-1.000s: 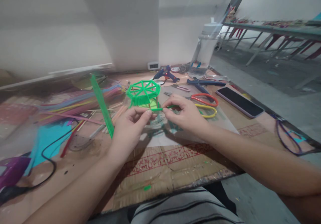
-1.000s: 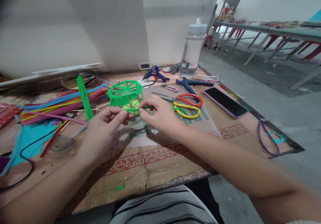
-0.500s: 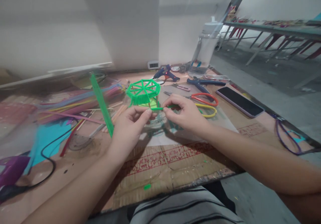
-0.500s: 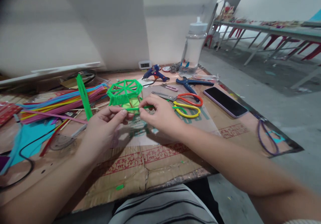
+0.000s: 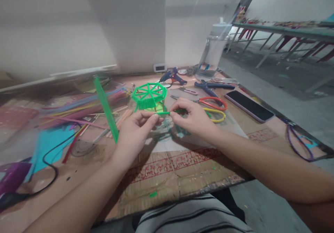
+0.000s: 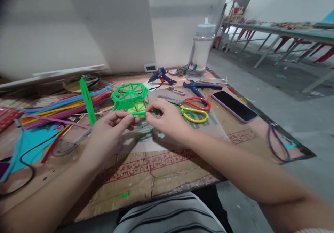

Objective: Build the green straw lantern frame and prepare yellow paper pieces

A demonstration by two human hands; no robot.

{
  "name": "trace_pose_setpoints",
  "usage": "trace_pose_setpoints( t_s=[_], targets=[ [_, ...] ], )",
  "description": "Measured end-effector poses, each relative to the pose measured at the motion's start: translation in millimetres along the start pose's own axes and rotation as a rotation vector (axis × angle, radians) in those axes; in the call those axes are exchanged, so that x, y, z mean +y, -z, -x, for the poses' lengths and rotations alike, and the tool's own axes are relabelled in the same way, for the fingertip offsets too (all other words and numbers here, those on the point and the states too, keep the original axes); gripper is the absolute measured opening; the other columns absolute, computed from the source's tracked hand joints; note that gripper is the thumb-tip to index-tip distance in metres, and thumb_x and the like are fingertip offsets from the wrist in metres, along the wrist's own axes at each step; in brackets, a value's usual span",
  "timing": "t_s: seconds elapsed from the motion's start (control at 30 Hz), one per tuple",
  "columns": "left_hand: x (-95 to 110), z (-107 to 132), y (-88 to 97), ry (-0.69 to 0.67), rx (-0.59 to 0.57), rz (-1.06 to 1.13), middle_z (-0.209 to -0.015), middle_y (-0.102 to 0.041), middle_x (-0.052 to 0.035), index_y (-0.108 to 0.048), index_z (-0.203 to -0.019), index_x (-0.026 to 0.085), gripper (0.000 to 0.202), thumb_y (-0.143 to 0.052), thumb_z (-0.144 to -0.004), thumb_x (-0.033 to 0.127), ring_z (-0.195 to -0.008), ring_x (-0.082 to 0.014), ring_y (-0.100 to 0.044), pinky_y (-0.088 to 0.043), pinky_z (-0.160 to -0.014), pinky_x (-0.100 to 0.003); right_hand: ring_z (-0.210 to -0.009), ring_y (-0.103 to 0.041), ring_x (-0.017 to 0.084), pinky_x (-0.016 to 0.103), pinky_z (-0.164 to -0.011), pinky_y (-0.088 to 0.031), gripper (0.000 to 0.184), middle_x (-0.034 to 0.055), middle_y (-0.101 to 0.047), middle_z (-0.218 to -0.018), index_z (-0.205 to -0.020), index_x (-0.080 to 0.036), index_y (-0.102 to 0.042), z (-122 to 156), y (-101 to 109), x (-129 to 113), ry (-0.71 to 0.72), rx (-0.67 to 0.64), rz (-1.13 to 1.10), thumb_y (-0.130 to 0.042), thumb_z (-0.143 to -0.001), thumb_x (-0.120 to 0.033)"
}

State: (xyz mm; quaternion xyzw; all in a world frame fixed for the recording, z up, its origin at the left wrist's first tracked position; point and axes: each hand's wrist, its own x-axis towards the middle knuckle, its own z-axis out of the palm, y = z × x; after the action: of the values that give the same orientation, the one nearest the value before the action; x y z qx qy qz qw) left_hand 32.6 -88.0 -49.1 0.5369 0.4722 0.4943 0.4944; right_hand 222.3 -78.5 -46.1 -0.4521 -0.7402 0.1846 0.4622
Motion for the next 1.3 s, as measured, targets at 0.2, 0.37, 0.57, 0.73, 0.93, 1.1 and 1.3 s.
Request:
trace_pose_setpoints(
  t_s=[0.2, 0.37, 0.57, 0.73, 0.93, 1.1, 1.3],
  targets=[
    [-12, -21, 21.6, -0.137, -0.136, -0.572, -0.083, -0.077, -0.0068, -0.077, -0.092, 0.023, 0.019, -0.069, -0.083, 0.038, -0.079, -0.0264, -0.071, -0.049, -0.067, -0.032, -0.073, -0.054, 0.016, 0.03, -0.069, -0.041, 0.007, 0.0008, -0.062, -0.078, -0.075, -0.02, -0.061, -10, 16, 6, 0.039, 0.108, 0.086, -0.058, -0.081, -0.018],
    [-4, -15, 34.0, -0.414, -0.185, -1.144, -0.087, -0.075, -0.0112, -0.075, -0.092, 0.022, 0.022, -0.055, -0.093, 0.031, -0.083, -0.0308, -0.068, -0.046, -0.071, -0.036, -0.073, -0.054, 0.016, 0.031, -0.07, -0.041, 0.009, 0.0007, -0.058, -0.076, -0.077, -0.02, -0.061, -7, 17, 6, 0.167, 0.042, 0.105, -0.056, -0.083, -0.017],
    [22, 9, 24.4, -0.835, -0.027, -1.043, -0.11, -0.075, -0.0105, -0.071, -0.111, 0.022, 0.024, -0.054, -0.096, 0.029, -0.106, -0.0289, -0.066, -0.047, -0.095, -0.04, -0.081, -0.057, 0.02, 0.033, -0.076, -0.041, 0.011, 0.0037, -0.061, -0.08, -0.079, -0.02, -0.063, 1, 10, -1, 0.279, -0.05, 0.256, -0.057, -0.087, -0.016],
    [14, 8, 12.5, -0.919, -0.073, -0.96, -0.117, -0.071, -0.011, -0.071, -0.113, 0.019, 0.023, -0.055, -0.096, 0.022, -0.115, -0.0271, -0.06, -0.044, -0.104, -0.044, -0.084, -0.056, 0.022, 0.035, -0.077, -0.04, 0.01, 0.0061, -0.065, -0.086, -0.085, -0.02, -0.066, 7, 4, -5, 0.391, -0.086, 0.367, -0.058, -0.09, -0.019],
    [10, 8, 6.8, -0.843, -0.058, -0.922, -0.11, -0.072, -0.0092, -0.074, -0.102, 0.022, 0.02, -0.056, -0.095, 0.022, -0.113, -0.0281, -0.059, -0.043, -0.101, -0.047, -0.086, -0.057, 0.023, 0.035, -0.077, -0.039, 0.011, 0.0065, -0.066, -0.086, -0.085, -0.02, -0.065, 6, 1, -1, 0.387, -0.09, 0.397, -0.056, -0.092, -0.021],
    [5, 7, 4.3, -0.781, -0.069, -0.809, -0.104, -0.073, -0.0085, -0.076, -0.098, 0.02, 0.019, -0.057, -0.095, 0.023, -0.106, -0.0249, -0.063, -0.047, -0.096, -0.042, -0.083, -0.056, 0.022, 0.035, -0.076, -0.039, 0.013, 0.007, -0.067, -0.085, -0.086, -0.02, -0.063, 7, -1, 2, 0.447, -0.066, 0.439, -0.053, -0.094, -0.02],
    [2, 9, -1.8, -0.499, -0.151, -0.576, -0.11, -0.072, -0.0071, -0.078, -0.101, 0.024, 0.024, -0.056, -0.094, 0.028, -0.109, -0.0234, -0.064, -0.049, -0.097, -0.04, -0.081, -0.054, 0.023, 0.035, -0.074, -0.038, 0.016, 0.0078, -0.065, -0.082, -0.082, -0.02, -0.061, 4, 0, 3, 0.443, -0.055, 0.534, -0.051, -0.094, -0.019]
  ],
)
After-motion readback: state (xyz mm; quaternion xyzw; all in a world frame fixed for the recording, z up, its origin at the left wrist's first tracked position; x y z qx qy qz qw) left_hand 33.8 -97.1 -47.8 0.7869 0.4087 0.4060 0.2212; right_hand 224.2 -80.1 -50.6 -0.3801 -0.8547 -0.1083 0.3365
